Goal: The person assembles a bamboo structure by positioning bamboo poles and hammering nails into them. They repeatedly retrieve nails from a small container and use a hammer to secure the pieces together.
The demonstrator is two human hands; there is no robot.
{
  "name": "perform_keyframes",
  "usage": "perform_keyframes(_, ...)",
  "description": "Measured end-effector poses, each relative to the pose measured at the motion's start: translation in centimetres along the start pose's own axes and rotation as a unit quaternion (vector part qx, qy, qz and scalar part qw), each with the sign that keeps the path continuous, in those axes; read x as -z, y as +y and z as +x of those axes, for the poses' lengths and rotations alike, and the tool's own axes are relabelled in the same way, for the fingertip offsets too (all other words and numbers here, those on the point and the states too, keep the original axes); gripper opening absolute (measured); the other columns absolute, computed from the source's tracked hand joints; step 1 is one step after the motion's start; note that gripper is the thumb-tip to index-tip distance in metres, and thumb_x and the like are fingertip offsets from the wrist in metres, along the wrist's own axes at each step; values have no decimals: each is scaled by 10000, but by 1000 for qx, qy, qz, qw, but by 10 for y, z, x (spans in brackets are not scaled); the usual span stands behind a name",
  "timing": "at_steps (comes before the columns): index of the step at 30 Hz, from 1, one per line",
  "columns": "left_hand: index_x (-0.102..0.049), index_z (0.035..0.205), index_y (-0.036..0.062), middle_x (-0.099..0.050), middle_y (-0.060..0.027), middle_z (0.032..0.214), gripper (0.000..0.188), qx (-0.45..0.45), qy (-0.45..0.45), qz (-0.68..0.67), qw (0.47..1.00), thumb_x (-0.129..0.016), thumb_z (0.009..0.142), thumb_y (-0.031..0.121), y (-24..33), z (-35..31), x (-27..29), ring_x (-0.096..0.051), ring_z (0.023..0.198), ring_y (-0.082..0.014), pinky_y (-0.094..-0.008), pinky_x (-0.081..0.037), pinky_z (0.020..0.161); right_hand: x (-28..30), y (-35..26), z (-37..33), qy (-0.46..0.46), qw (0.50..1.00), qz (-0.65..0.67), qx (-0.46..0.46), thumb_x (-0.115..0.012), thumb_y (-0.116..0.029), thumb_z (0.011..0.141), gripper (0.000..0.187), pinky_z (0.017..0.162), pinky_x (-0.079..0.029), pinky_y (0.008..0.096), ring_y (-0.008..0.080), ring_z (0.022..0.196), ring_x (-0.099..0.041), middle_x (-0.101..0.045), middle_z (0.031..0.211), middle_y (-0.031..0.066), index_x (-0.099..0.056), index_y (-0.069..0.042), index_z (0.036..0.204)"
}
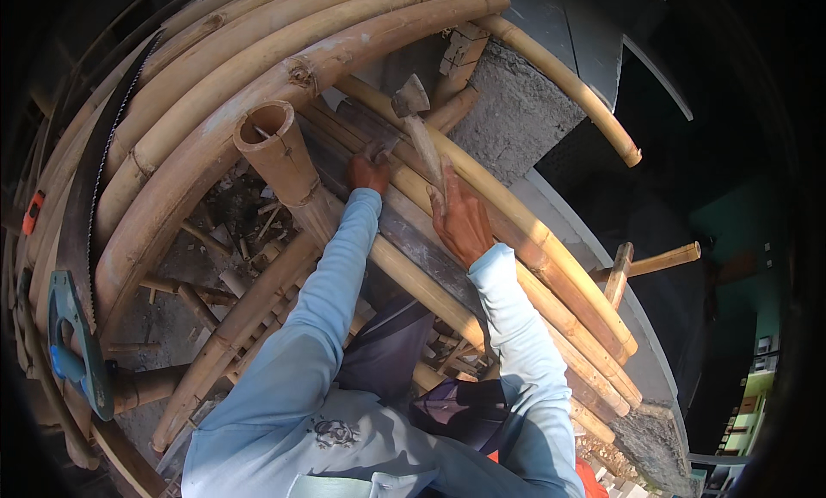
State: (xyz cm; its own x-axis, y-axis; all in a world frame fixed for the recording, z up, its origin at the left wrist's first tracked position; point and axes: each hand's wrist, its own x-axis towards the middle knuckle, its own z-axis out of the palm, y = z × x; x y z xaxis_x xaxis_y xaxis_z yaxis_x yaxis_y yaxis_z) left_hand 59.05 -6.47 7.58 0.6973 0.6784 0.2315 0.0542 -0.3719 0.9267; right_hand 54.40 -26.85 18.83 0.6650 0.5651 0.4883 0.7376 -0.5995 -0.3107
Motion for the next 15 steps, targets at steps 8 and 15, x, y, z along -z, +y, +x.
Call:
perform_keyframes(8, -735, 1081, 38, -714, -193, 1119, 268, -53, -145, 146, 977, -697, 847, 163, 24, -95, 28, -650, 1103, -381, -439, -484, 1011, -36, 33, 2, -226, 971, -61, -56, -614, -137, 934, 679, 653, -551, 517, 453, 802, -687, -656, 1014, 337, -312, 37, 1518)
perform_keyframes(15, -747, 993, 26, -721, -191, 1080, 238, -105, -140, 188, 967, -707, 823, 188, 25, -102, 54, -678, 1019, -390, -441, -491, 1029, -6, -19, 24, 271, 955, 76, 93, -613, -98, 931, 661, 656, -546, 515, 466, 803, -684, -645, 1070, 360, -326, 44, 1510)
